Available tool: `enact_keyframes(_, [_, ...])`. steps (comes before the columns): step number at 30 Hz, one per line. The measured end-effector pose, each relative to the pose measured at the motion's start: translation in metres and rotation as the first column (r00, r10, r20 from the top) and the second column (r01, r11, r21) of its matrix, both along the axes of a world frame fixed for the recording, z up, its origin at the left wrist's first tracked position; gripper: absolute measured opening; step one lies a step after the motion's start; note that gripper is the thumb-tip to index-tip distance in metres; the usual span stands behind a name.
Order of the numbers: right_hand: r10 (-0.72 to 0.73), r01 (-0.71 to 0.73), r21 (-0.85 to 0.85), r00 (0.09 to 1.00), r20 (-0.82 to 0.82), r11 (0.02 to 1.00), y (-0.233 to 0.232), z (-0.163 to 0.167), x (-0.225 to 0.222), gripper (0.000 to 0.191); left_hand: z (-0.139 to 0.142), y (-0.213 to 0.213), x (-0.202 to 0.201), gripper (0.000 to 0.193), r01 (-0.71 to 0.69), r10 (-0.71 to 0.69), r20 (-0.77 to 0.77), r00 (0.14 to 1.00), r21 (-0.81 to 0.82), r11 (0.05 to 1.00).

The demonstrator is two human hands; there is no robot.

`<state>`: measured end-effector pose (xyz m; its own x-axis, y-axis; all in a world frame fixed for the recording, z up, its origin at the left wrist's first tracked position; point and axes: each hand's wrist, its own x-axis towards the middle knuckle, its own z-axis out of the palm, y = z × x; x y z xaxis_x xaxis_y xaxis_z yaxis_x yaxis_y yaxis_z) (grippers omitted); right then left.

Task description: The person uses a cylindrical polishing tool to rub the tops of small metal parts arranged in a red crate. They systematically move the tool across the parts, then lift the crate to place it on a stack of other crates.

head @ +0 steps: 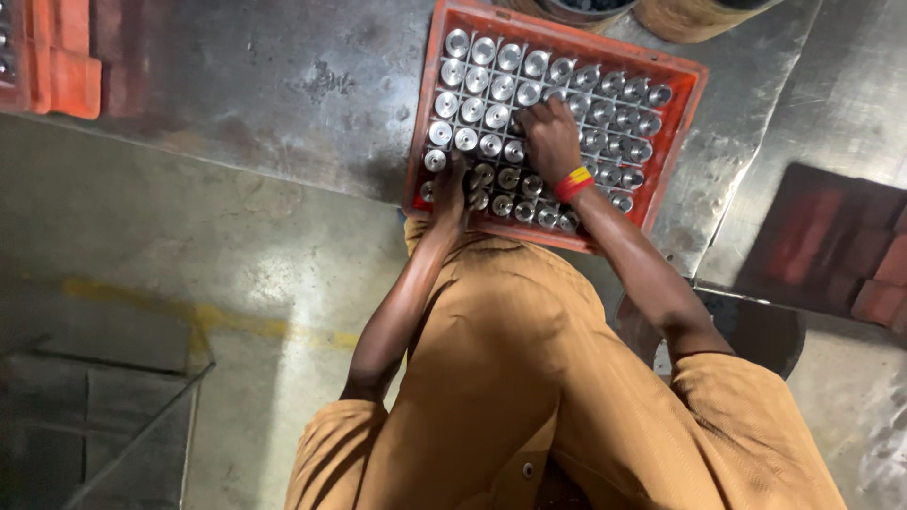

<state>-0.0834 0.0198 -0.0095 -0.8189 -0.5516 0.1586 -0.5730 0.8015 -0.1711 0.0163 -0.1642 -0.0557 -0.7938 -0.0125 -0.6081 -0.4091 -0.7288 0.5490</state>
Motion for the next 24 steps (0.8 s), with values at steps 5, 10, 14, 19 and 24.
enact_keyframes(5, [-0.056, 0.137, -0.433, 0.980, 0.193, 0.891, 0.008, 0.005, 0.040, 0.048, 0.006, 0.002, -0.003, 0.026, 0.224, -0.236, -0.112, 0.965, -0.107, 0.969])
enact_keyframes(10, [0.010, 0.523, -0.527, 0.703, 0.711, 0.670, 0.005, -0.025, 0.082, 0.022, -0.004, 0.008, 0.004, 0.019, 0.331, -0.334, -0.051, 0.941, -0.059, 0.942])
enact_keyframes(14, [-0.147, 0.399, -0.563, 0.886, 0.440, 0.723, 0.025, -0.027, 0.073, 0.008, -0.013, 0.006, 0.000, 0.012, 0.070, -0.084, 0.052, 0.995, 0.231, 0.971])
enact_keyframes(19, [-0.012, 0.023, -0.286, 0.999, 0.039, 0.958, 0.016, -0.013, 0.053, 0.024, -0.011, 0.000, 0.005, 0.008, 0.046, -0.026, -0.094, 0.995, 0.218, 0.975])
enact_keyframes(24, [-0.039, 0.032, 0.072, 0.994, 0.104, 0.997, -0.001, -0.005, 0.041, 0.030, -0.010, -0.001, 0.005, 0.018, 0.014, -0.001, -0.084, 0.996, 0.152, 0.988])
